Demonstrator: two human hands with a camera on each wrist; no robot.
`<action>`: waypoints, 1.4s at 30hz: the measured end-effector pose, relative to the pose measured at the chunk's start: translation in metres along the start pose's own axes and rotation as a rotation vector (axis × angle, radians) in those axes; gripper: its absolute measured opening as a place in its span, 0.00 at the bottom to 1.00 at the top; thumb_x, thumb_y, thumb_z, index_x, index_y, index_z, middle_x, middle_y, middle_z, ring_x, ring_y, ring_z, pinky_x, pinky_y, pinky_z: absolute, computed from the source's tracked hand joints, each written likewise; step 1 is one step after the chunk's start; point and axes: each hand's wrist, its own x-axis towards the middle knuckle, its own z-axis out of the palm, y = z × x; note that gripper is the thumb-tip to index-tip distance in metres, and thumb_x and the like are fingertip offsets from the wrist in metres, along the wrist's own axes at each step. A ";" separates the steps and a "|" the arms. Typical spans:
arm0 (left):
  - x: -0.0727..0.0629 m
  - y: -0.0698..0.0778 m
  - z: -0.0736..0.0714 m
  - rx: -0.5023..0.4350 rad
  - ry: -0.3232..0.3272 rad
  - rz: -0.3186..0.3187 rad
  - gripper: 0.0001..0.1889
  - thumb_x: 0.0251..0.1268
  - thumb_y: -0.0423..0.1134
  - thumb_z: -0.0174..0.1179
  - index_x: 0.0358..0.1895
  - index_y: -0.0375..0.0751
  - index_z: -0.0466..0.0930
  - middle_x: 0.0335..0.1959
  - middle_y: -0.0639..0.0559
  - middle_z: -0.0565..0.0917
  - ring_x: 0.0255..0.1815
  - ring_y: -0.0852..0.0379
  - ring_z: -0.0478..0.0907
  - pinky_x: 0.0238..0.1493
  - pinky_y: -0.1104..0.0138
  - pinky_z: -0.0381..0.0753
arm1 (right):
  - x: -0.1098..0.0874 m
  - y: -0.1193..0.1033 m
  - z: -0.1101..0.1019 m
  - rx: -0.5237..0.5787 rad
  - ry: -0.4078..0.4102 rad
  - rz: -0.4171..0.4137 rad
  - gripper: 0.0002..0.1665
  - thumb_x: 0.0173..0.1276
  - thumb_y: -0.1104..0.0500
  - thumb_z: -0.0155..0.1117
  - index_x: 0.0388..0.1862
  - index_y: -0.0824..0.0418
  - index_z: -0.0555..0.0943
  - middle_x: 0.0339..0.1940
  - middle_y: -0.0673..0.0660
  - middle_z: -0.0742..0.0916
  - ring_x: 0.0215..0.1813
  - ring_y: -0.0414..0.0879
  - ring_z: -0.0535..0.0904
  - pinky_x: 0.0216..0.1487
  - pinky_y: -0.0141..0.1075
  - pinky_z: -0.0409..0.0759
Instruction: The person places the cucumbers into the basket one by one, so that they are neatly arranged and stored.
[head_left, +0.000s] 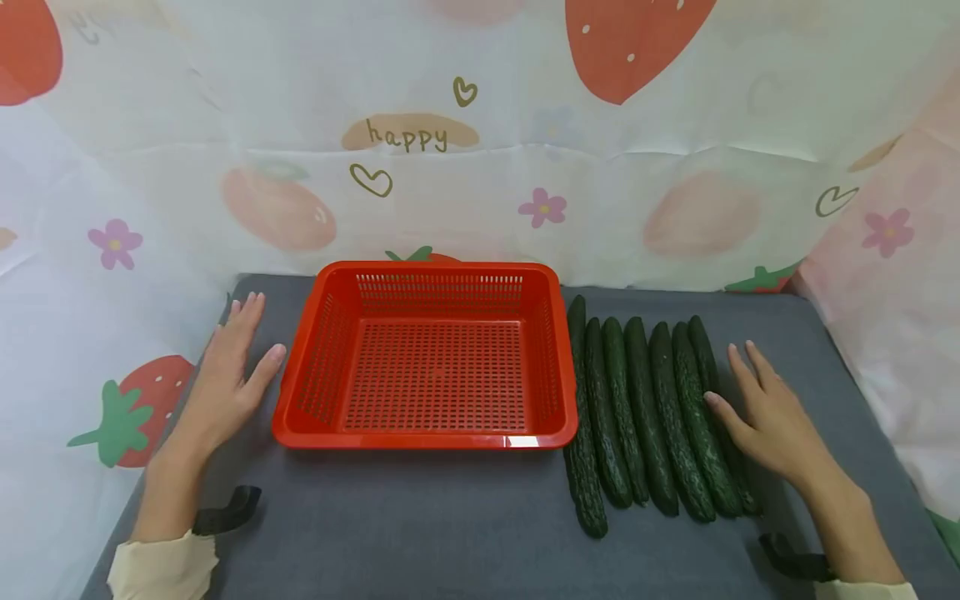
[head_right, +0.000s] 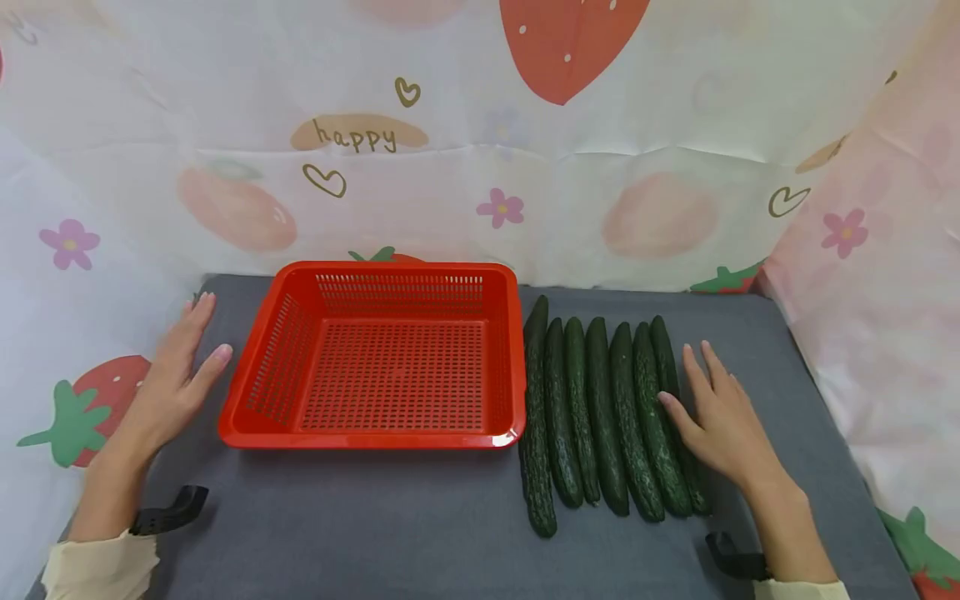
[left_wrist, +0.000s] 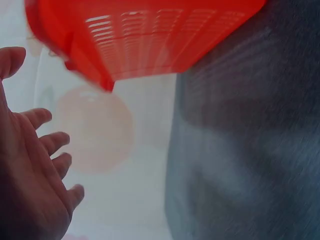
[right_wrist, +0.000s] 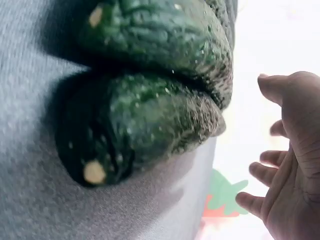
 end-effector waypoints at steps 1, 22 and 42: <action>0.000 0.000 0.002 -0.027 -0.010 -0.011 0.40 0.78 0.45 0.56 0.87 0.52 0.48 0.88 0.38 0.52 0.90 0.34 0.41 0.86 0.34 0.35 | 0.000 -0.001 0.001 -0.002 -0.012 0.006 0.48 0.84 0.47 0.57 0.88 0.64 0.46 0.87 0.77 0.51 0.76 0.87 0.57 0.68 0.80 0.58; -0.001 -0.012 0.027 -0.432 -0.089 -0.101 0.32 0.84 0.38 0.48 0.86 0.47 0.54 0.79 0.46 0.70 0.64 0.76 0.74 0.56 0.84 0.79 | 0.007 -0.015 0.013 -0.085 -0.081 0.091 0.36 0.85 0.48 0.54 0.78 0.72 0.66 0.74 0.79 0.73 0.64 0.79 0.76 0.51 0.72 0.78; 0.004 -0.016 0.033 -0.739 -0.229 -0.288 0.34 0.85 0.43 0.49 0.86 0.44 0.49 0.65 0.65 0.77 0.53 0.69 0.85 0.51 0.73 0.88 | 0.028 0.012 -0.008 0.311 -0.376 0.397 0.41 0.83 0.50 0.57 0.76 0.82 0.61 0.70 0.87 0.73 0.64 0.78 0.78 0.49 0.53 0.90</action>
